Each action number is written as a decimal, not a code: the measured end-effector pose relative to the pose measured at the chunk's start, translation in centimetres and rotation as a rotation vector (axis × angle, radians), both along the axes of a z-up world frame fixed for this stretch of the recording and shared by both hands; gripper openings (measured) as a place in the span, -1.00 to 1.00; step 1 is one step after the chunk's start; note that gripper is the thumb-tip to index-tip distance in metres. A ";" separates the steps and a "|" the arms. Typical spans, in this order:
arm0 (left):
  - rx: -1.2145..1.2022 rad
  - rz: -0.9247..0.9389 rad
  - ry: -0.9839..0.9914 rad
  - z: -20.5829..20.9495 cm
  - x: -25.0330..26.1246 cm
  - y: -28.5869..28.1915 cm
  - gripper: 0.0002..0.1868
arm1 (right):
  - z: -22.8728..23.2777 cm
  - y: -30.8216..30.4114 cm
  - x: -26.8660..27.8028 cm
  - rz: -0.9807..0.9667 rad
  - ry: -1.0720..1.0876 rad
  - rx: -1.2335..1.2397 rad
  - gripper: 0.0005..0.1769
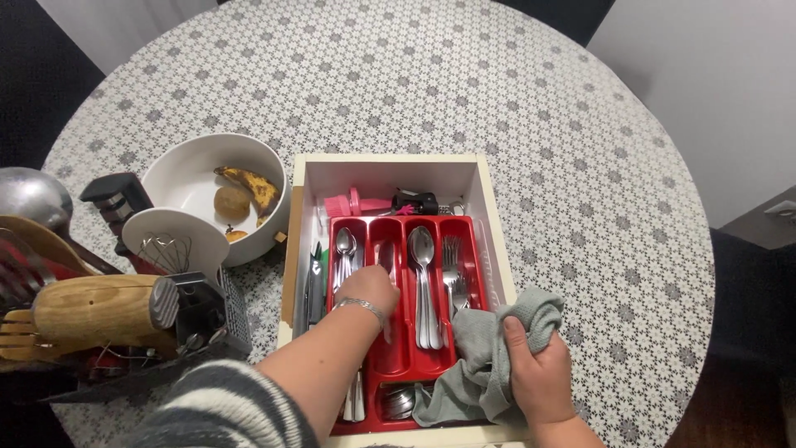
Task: Wiping individual pieces of cutlery with a cloth and organizing them into a drawer insert
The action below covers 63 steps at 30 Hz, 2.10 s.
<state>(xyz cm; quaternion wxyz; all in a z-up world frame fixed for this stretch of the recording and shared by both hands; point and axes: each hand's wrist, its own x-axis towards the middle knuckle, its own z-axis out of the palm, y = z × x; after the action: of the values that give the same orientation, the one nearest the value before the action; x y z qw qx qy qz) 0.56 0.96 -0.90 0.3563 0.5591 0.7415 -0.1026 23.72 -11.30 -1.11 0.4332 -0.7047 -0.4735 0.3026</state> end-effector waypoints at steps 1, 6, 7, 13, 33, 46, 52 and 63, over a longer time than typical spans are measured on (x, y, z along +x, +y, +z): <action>0.048 0.048 -0.055 -0.7 -0.4 0.1 -0.76 | -0.5 0.2 0.2 0.049 0.073 -0.037 -0.59; -0.038 0.312 -0.501 5.3 -1.1 -3.6 -0.72 | 4.1 0.9 -2.1 -0.018 0.557 -0.246 -0.59; -0.068 0.305 -0.588 7.4 -0.9 -5.2 -0.75 | 5.5 0.8 -2.6 -0.034 0.672 -0.314 -0.51; -0.037 -0.007 -0.632 8.2 1.7 -11.6 -0.78 | 9.1 -0.1 -6.6 -0.038 0.921 -0.326 -0.54; 0.157 -0.270 -0.561 6.9 0.6 -14.8 -0.70 | 3.8 -0.1 -4.1 0.039 0.876 -0.278 -0.74; -0.012 -0.017 -0.513 7.6 -0.5 -13.3 -0.69 | 0.1 2.5 0.2 -0.165 -0.173 0.033 -0.58; -0.045 -0.274 -0.108 -3.1 -0.1 -5.4 -0.68 | 1.4 0.8 -2.2 -0.036 -0.131 -0.063 -0.67; -0.237 -0.969 0.374 -7.6 3.3 0.9 -0.59 | -0.3 0.9 -1.2 0.160 -0.236 0.096 -0.62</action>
<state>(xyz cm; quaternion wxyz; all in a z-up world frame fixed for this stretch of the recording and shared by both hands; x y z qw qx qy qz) 3.84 1.86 -8.47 0.1907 0.7656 0.4325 -0.4364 22.56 -10.44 -1.45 0.3823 -0.6737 -0.5899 0.2281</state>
